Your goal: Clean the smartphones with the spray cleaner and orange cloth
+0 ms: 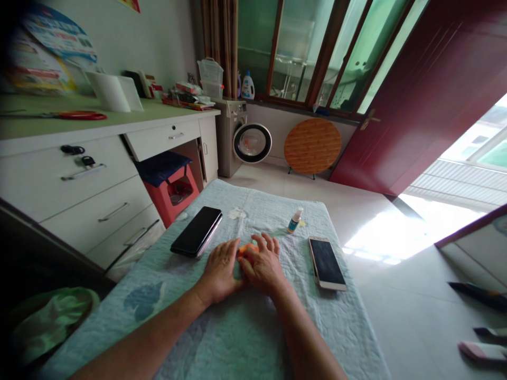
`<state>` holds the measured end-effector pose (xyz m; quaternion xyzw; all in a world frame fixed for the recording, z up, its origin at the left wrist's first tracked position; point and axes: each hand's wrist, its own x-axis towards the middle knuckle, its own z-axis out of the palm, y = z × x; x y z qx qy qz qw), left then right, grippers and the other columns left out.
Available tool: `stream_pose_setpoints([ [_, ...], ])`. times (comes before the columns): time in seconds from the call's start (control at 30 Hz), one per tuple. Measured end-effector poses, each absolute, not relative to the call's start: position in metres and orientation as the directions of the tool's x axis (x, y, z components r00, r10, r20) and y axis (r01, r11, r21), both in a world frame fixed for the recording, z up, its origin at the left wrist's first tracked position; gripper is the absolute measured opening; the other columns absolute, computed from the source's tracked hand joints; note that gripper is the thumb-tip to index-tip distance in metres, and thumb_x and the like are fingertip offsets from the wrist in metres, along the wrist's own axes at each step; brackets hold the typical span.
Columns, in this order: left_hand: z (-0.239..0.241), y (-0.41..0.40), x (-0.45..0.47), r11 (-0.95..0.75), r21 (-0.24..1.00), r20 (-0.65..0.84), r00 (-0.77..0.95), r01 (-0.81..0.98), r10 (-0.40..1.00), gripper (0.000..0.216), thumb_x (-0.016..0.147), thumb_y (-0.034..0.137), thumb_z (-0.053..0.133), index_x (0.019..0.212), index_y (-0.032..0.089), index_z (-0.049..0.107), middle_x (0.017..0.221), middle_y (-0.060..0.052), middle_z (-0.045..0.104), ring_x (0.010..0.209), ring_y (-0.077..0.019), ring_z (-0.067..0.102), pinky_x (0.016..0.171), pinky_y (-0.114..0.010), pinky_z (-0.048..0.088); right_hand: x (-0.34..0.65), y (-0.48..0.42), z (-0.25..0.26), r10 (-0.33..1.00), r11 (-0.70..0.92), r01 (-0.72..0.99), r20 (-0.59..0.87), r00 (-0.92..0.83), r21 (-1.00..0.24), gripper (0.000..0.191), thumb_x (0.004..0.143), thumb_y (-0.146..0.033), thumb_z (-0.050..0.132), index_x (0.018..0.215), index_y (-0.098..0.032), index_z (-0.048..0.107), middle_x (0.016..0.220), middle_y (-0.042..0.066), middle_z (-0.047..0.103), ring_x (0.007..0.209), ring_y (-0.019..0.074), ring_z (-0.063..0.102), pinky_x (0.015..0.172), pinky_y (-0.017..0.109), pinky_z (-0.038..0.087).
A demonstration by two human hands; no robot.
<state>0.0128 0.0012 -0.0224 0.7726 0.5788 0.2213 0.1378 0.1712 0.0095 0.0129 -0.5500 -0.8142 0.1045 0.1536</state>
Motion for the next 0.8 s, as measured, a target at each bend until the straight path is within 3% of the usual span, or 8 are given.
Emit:
stream_pose_setpoints([
  [0.2,-0.015,-0.001,0.013,-0.321,0.461,0.175,0.27,0.827,0.947,0.083,0.062,0.051,0.077,0.13,0.014,0.047,0.141,-0.02,0.044,0.132,-0.0388,0.038,0.11,-0.054,0.028,0.172,0.015,0.005,0.975,0.22,0.947,0.091,-0.204,-0.233,0.042,0.091,-0.053,0.046,0.129,-0.037,0.057,0.153,0.007,0.031,0.142,0.0355,0.019,0.111,0.057,0.014],
  [0.33,-0.008,0.0,0.012,-0.449,0.481,0.255,0.369,0.753,0.894,0.06,0.062,0.046,0.079,0.112,0.02,0.057,0.128,-0.012,0.055,0.123,-0.0341,0.046,0.107,-0.05,0.034,0.173,0.017,0.004,0.984,0.179,0.956,0.063,-0.168,-0.233,0.05,0.092,-0.056,0.041,0.139,-0.038,0.047,0.152,0.008,0.032,0.141,0.0356,0.02,0.11,0.056,0.018],
  [0.4,-0.007,0.001,0.012,-0.479,0.506,0.267,0.398,0.717,0.878,0.059,0.063,0.045,0.079,0.111,0.02,0.057,0.119,-0.01,0.059,0.116,-0.0321,0.051,0.103,-0.048,0.037,0.173,0.017,0.004,0.983,0.186,0.954,0.047,-0.18,-0.236,0.049,0.093,-0.054,0.04,0.139,-0.038,0.046,0.151,0.008,0.035,0.141,0.0345,0.022,0.11,0.056,0.018],
  [0.5,-0.011,0.003,0.012,-0.485,0.532,0.284,0.393,0.694,0.874,0.076,0.063,0.045,0.08,0.127,0.019,0.047,0.121,-0.011,0.059,0.113,-0.0325,0.053,0.102,-0.05,0.037,0.173,0.017,0.007,0.981,0.194,0.95,0.028,-0.193,-0.243,0.045,0.093,-0.048,0.042,0.135,-0.036,0.051,0.149,0.008,0.038,0.14,0.0334,0.023,0.111,0.057,0.016],
  [0.63,-0.019,0.004,0.011,-0.487,0.544,0.336,0.355,0.683,0.872,0.105,0.062,0.048,0.08,0.145,0.02,0.023,0.133,-0.016,0.051,0.119,-0.0354,0.05,0.102,-0.054,0.036,0.17,0.014,0.01,0.979,0.204,0.937,0.044,-0.2,-0.284,0.036,0.091,-0.042,0.046,0.123,-0.033,0.061,0.149,0.007,0.037,0.141,0.0329,0.02,0.112,0.056,0.012],
  [0.8,-0.024,0.005,0.011,-0.485,0.531,0.35,0.342,0.695,0.872,0.11,0.066,0.042,0.075,0.149,0.019,0.007,0.132,-0.017,0.049,0.122,-0.0356,0.048,0.103,-0.055,0.034,0.168,0.005,0.012,0.947,0.321,0.872,0.12,-0.298,-0.37,0.023,0.083,-0.033,0.054,0.098,-0.029,0.071,0.145,0.003,0.042,0.142,0.0313,0.017,0.114,0.054,0.007],
])
